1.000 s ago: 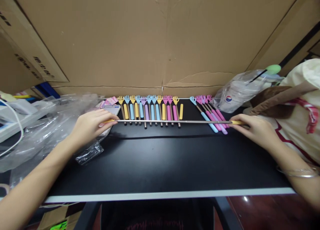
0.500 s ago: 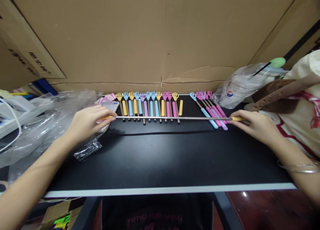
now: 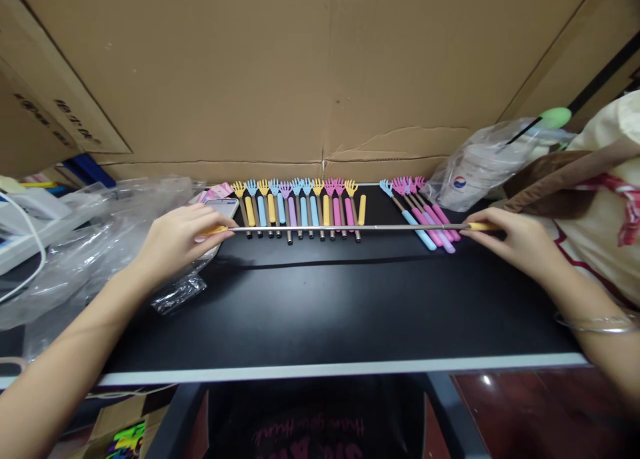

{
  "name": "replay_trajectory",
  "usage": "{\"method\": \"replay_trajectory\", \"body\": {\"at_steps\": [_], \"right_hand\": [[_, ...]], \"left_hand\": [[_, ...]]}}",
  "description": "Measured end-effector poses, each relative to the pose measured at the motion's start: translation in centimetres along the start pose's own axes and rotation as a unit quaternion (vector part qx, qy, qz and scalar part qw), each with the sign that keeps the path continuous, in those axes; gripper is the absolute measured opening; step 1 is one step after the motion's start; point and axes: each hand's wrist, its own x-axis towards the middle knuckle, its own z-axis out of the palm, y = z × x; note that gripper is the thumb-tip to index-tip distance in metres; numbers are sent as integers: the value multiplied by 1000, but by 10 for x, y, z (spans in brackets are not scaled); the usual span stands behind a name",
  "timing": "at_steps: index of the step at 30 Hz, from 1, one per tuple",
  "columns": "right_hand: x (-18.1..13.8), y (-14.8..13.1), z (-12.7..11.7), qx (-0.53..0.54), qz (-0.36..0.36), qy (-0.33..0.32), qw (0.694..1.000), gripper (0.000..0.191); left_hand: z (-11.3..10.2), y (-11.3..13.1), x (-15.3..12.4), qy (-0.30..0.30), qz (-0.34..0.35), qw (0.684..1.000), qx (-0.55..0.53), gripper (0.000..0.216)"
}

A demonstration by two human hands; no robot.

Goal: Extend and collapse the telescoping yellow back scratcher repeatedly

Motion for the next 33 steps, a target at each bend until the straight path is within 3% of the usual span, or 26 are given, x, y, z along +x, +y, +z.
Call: {"method": "replay_trajectory", "body": {"at_steps": [6,14,21,25,33], "right_hand": [[1,2,0,3,-20,10,1000,23],[1,1,-5,-29,7,-4,1000,23],[2,-7,-7,-73,138,18,988,21],[4,-3,-6,-100,70,29,992,22],[1,9,-2,-133,-66,48,988,16]], "left_hand": [[4,-1,1,-8,21,1000,-13,20],[5,0,0,14,11,998,-54,16],[5,2,-1,41,-37,998,20,23],[5,1,-1,48,-47,998,18,30],[8,-1,-3,97,17,993,63,26]]}}
